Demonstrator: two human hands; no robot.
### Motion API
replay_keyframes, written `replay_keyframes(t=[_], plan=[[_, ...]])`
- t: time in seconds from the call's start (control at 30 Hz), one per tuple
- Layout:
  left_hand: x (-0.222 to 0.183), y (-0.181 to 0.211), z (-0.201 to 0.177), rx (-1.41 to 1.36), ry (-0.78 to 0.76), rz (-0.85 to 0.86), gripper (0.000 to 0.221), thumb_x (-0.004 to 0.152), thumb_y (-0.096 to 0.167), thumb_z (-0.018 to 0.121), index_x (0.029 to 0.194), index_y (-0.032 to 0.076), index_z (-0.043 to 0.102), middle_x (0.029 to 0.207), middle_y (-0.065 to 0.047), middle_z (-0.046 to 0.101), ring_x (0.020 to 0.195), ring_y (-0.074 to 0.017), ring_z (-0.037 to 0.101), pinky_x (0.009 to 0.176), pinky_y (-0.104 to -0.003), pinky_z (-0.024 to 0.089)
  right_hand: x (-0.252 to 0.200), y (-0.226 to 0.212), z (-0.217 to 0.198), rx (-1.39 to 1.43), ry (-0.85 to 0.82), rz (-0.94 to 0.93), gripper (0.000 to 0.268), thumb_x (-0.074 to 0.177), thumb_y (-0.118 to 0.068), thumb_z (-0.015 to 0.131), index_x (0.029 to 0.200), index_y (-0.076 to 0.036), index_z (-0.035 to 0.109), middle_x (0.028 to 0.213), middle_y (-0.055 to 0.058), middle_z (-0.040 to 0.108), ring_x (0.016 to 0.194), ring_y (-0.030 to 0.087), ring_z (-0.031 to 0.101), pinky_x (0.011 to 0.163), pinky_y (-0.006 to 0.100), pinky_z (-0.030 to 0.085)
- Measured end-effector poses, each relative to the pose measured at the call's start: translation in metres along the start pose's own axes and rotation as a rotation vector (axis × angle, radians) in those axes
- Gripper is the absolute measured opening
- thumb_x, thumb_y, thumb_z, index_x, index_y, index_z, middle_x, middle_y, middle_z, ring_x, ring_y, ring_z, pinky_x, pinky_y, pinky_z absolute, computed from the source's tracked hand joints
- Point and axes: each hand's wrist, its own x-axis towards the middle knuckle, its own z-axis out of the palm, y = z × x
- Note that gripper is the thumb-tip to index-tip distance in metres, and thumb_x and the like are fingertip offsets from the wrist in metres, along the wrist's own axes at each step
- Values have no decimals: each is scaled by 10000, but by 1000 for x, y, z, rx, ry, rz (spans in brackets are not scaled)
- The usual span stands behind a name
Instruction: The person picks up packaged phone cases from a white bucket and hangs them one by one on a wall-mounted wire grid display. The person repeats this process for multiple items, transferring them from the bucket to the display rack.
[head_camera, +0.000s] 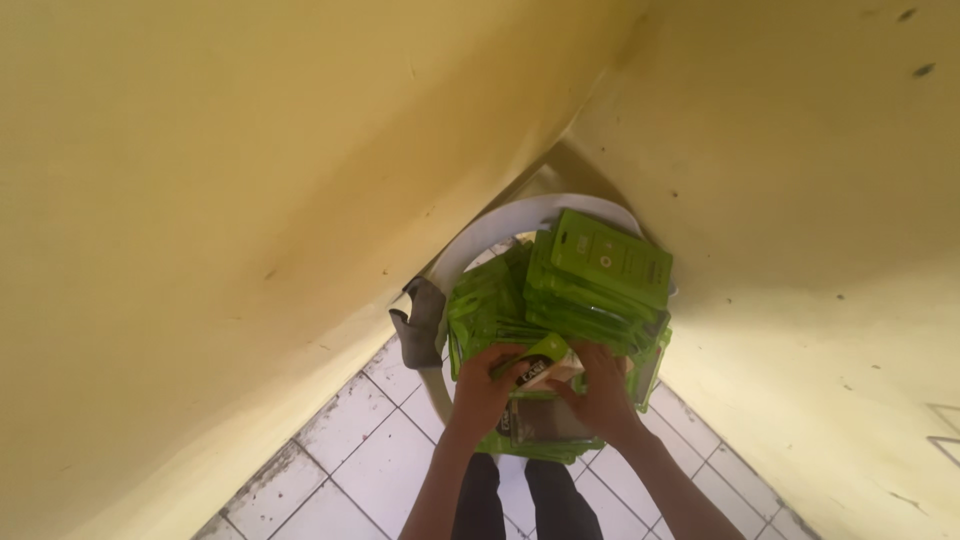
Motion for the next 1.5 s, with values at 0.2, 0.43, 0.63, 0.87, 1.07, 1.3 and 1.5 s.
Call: replay_keyframes(t=[0.2,0.43,0.63,0.87,1.07,1.3,1.5], plan=[[-29,71,-22,-368,80,0,316,855,37,773,1160,-28,726,1000,-124,795,856,-146,738,741,-258,601,-20,-44,-54,291,-110,402,430,830,-289,811,1162,-33,710,1054,141,731,1036,284,682,925,388,531],[-87,153,-45,-365,160,-27,259,878,25,752,1128,-43,756,874,-123,803,723,-125,713,645,-243,571,-36,-125,-110,475,-75,167,410,847,-183,749,1221,-36,670,1085,97,787,1051,191,717,913,354,525],[-128,217,-60,-304,214,34,268,867,32,762,1129,10,714,875,-90,784,721,-117,703,624,-244,563,-17,-162,-160,875,-131,47,282,887,-68,721,1141,53,730,1042,125,802,942,166,726,828,333,588],[-155,248,-73,-349,227,227,285,860,-46,735,1124,21,652,1002,-67,747,865,-105,721,697,-252,599,-16,-200,-182,853,-112,48,210,926,-47,678,1094,64,740,972,126,815,864,145,730,759,312,593],[-155,234,-74,-378,336,272,328,850,-102,731,1125,20,600,1064,-97,721,963,-124,697,786,-240,577,-17,-219,-166,883,-66,-52,206,926,-60,672,1092,45,736,954,100,809,849,133,726,764,295,591],[-146,153,-102,-547,32,24,445,997,223,582,1392,20,556,1218,-102,729,1079,-146,671,900,-285,561,0,-206,-120,920,-146,177,275,1000,-179,655,1140,24,776,829,56,715,665,112,508,566,279,393],[-145,52,-124,-597,294,-329,501,1032,318,506,1435,20,520,1239,-90,725,1109,-137,665,940,-273,521,64,-141,-13,1026,-244,156,527,1066,-418,476,1092,40,735,976,103,753,823,181,688,702,347,543]])
